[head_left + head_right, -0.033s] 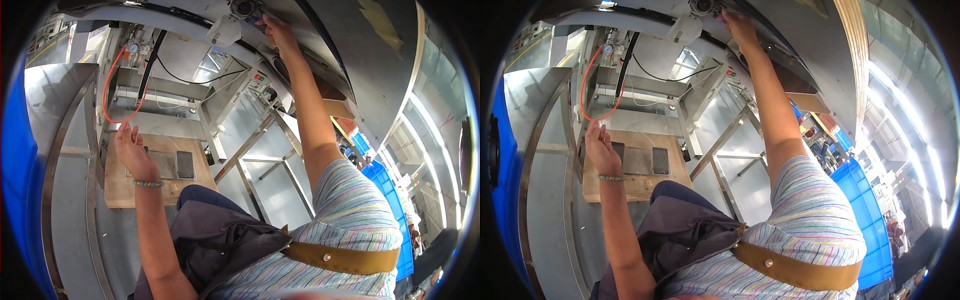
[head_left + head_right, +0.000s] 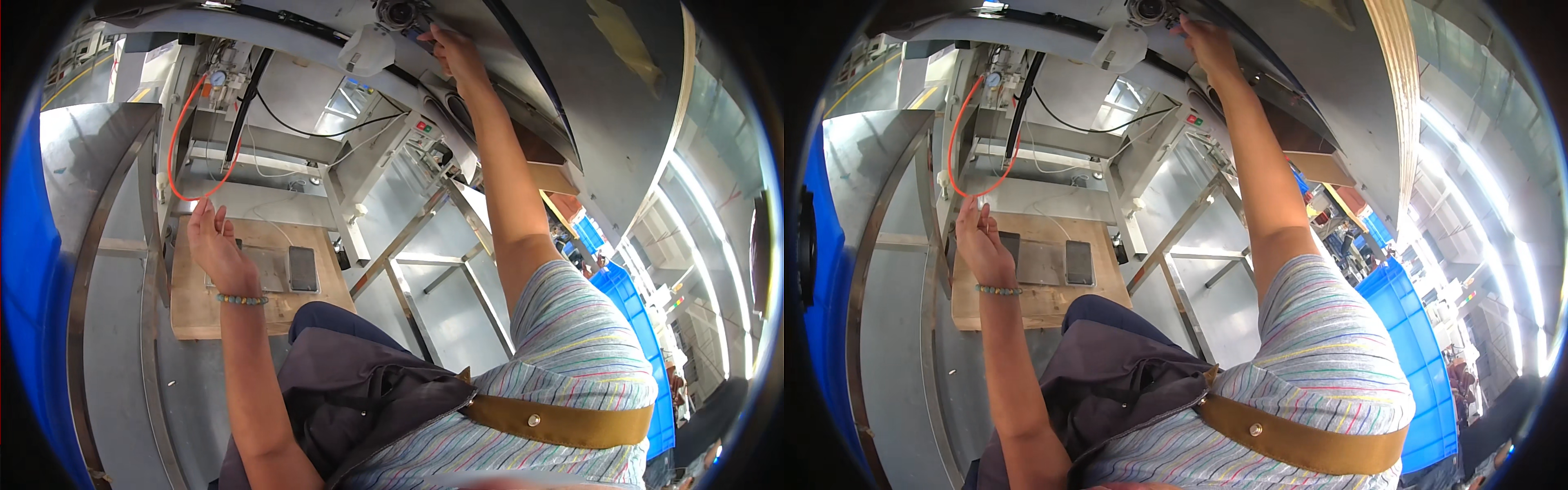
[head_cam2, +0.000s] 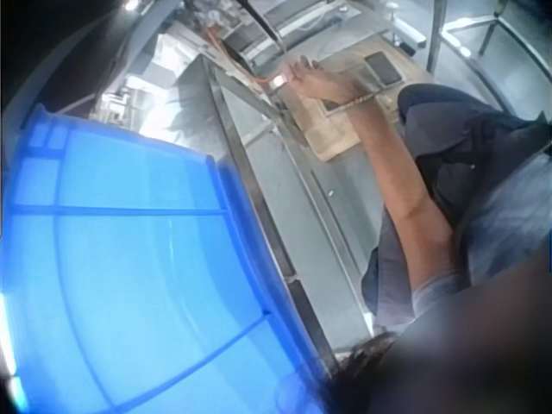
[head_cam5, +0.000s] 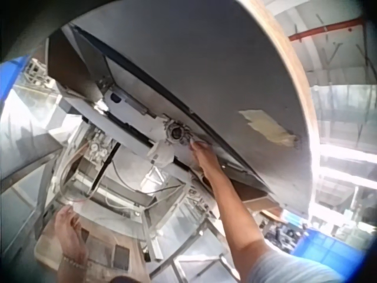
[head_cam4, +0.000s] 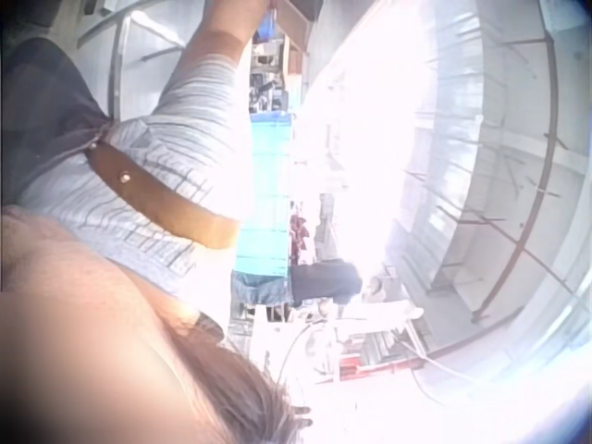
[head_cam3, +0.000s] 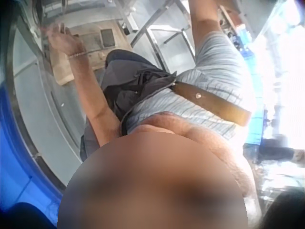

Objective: Adjusting or repairing a component on an overhead machine using pliers in a leather goods workshop environment.

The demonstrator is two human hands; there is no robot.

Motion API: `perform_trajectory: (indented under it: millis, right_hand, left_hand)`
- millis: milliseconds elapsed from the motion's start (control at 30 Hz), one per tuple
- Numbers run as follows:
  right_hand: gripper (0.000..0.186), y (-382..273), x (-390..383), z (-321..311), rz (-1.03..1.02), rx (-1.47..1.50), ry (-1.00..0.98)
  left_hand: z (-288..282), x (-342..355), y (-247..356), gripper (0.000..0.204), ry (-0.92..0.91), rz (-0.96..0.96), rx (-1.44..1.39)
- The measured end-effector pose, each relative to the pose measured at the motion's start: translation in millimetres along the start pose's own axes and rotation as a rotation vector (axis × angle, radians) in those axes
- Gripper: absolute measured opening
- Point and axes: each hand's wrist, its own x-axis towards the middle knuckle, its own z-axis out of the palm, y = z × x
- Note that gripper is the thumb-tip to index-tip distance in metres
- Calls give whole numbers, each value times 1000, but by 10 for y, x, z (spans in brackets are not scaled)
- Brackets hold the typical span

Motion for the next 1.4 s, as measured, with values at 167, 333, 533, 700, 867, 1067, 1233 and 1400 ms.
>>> perform_trajectory:
  millis: [167,333,533,700,867,1067,1233,1400]
  right_hand:
    - [38,2,4,-6,32,30,-50]
    - [38,-6,16,94,-5,71,-28]
    - [38,106,105,59,-108,-3,20]
    - [38,189,126,33,-191,-15,16]
    - [38,212,119,-2,-133,91,-65]
    - [43,232,96,81,-206,-10,29]
    - [43,288,157,12,-234,12,13]
    - [41,306,165,23,-151,76,7]
  left_hand:
    - [16,-23,-19,25,9,-11,4]
    - [-19,6,-62,23,12,-20,18]
    - [-22,12,-86,22,-2,-27,7]
    - [6,-8,-60,22,-22,-7,-24]
    - [-25,9,-70,23,-35,-12,-16]
    - [11,-31,-9,25,-4,-7,7]
    - [49,-52,41,27,-15,0,-13]
    - [76,-61,82,26,6,-1,-25]
